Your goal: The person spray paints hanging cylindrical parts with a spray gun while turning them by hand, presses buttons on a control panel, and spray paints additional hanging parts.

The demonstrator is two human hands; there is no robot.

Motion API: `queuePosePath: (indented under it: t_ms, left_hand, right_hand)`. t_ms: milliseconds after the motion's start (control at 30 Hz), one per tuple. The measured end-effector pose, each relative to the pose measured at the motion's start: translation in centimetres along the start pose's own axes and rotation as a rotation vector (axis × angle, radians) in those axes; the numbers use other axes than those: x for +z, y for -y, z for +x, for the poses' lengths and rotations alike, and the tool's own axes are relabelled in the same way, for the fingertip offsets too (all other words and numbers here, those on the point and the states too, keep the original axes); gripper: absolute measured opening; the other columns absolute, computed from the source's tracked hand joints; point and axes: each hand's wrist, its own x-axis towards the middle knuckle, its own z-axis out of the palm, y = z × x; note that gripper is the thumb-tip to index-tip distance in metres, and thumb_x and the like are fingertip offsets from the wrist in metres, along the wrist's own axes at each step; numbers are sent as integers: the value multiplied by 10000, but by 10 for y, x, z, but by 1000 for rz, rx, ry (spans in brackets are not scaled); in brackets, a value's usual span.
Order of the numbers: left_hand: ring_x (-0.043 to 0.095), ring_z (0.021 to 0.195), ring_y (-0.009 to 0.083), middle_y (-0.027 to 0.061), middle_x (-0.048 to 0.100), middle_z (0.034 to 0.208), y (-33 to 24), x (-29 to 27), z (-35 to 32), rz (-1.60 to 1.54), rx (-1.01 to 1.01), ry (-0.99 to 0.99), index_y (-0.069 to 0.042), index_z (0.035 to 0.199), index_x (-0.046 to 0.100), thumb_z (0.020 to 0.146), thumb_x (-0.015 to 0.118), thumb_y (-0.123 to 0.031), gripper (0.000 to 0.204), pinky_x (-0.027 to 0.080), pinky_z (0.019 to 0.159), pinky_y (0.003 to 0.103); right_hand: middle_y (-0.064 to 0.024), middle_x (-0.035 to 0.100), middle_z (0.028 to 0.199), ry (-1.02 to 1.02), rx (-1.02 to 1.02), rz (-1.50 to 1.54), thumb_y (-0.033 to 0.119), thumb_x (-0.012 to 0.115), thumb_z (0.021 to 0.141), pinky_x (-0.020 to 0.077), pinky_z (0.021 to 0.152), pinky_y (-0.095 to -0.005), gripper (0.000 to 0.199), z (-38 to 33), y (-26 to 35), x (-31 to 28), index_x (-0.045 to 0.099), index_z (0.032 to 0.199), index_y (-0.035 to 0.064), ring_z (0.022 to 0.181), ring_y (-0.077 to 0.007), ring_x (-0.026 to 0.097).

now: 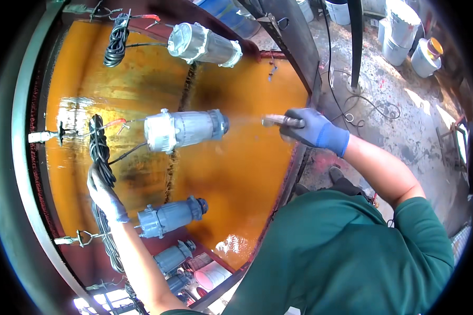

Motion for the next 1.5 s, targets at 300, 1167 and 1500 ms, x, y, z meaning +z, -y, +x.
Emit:
queuePosePath:
  t_ms: [300, 1167, 1500]
  left_hand:
    - [656, 1094, 180, 134, 698, 1285, 18, 3, -6, 67, 83, -68, 48, 1393, 627, 1120, 572, -243, 403, 518, 974, 324]
    - [582, 701, 110, 87, 665, 1006, 62, 3, 1, 157, 245, -164, 11, 1287, 643, 1049, 643, -100, 263, 482, 626, 268]
    - [576, 760, 99, 53, 681, 952, 32, 19, -10, 97, 165, -98, 10, 1279, 652, 1077, 622, -151, 260, 485, 685, 256]
  right_hand:
    - [-146, 767, 911, 227, -138, -52, 395, 773, 936, 583, 795, -427, 348, -21, 23, -12, 712, 1050, 72, 869, -336, 756]
    - [-179, 726, 880, 214, -313, 84, 337, 807, 924, 577, 749, -466, 294, -18, 36, 13, 695, 1041, 91, 837, -400, 721]
    - [-185, 728, 895, 45, -79, 160, 351, 781, 940, 573, 794, -467, 305, -17, 27, 7, 692, 1042, 78, 891, -386, 735]
